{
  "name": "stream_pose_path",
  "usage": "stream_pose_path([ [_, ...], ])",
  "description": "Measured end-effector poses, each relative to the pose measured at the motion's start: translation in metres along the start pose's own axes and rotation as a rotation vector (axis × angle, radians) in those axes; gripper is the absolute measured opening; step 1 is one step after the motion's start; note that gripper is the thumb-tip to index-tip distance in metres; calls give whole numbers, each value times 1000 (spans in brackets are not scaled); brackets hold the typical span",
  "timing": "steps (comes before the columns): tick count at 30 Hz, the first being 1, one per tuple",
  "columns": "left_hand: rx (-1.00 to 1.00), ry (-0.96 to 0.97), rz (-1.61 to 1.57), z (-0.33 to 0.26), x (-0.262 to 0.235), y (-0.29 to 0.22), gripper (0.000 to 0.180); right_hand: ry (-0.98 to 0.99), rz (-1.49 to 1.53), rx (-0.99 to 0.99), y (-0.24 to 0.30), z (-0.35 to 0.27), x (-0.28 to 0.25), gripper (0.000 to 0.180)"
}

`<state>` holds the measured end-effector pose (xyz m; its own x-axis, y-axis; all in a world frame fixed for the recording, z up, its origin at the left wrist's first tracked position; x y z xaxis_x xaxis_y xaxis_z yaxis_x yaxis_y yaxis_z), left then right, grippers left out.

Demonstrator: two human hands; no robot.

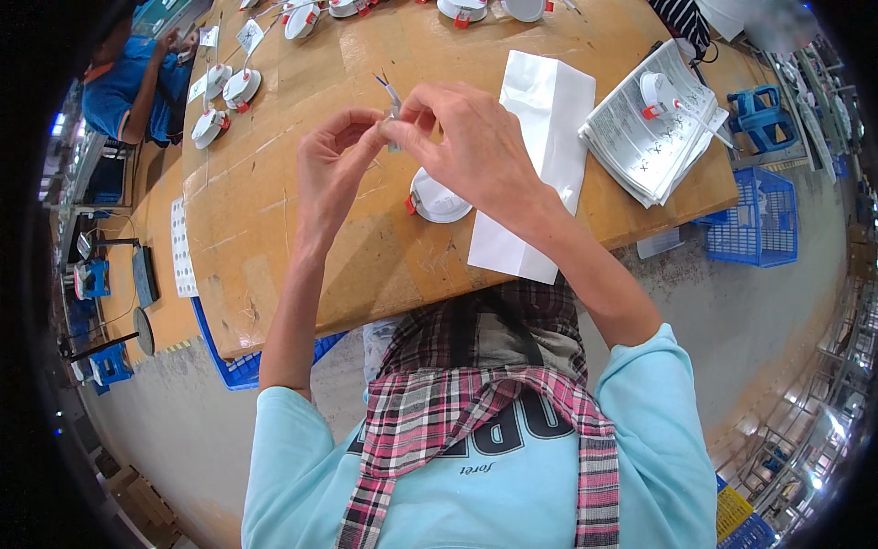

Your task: The person peels adhesive labels from a sheet and wraps them around the wires of circular light fixtures by hand, then folds and separates a new strip of labels and continues wrapping them onto the fixture wires.

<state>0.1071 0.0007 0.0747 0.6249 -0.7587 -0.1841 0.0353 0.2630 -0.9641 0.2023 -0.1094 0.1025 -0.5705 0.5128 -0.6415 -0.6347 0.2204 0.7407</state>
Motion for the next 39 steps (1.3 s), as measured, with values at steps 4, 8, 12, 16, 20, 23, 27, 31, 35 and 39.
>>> stream_pose_path([
  [4,-77,76,-225,4,-1,10,15,-238,46,-152,-12,11,-14,30],
  [8,-79,145,-249,7,-8,23,16,46,575,66,-54,29,17,37],
  [12,-145,178,-240,9,-12,37,20,289,813,222,-49,25,42,34],
  [16,-154,158,-245,11,-13,38,21,255,777,180,-48,28,40,29],
  [20,-159,130,-272,12,-13,42,22,176,766,157,-50,29,37,24],
  [23,-172,119,-269,11,-14,44,22,155,744,164,-49,28,37,23],
  [27,-181,110,-297,11,-13,47,22,110,710,178,-48,26,36,23],
  [31,-201,113,-326,11,-10,50,21,85,669,210,-46,22,34,22],
  [35,-220,95,-328,9,-12,51,20,45,627,223,-41,18,33,22],
  [39,-228,96,-346,9,-12,54,20,13,595,221,-42,17,31,21],
])
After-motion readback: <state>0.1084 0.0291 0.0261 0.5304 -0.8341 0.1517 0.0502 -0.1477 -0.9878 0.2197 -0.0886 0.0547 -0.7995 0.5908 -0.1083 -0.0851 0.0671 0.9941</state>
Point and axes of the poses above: each hand's wrist, its own z-axis towards the middle knuckle, its own x-axis out of the palm, y = z × x, the point moved 7 cm from there along z, towards the middle knuckle
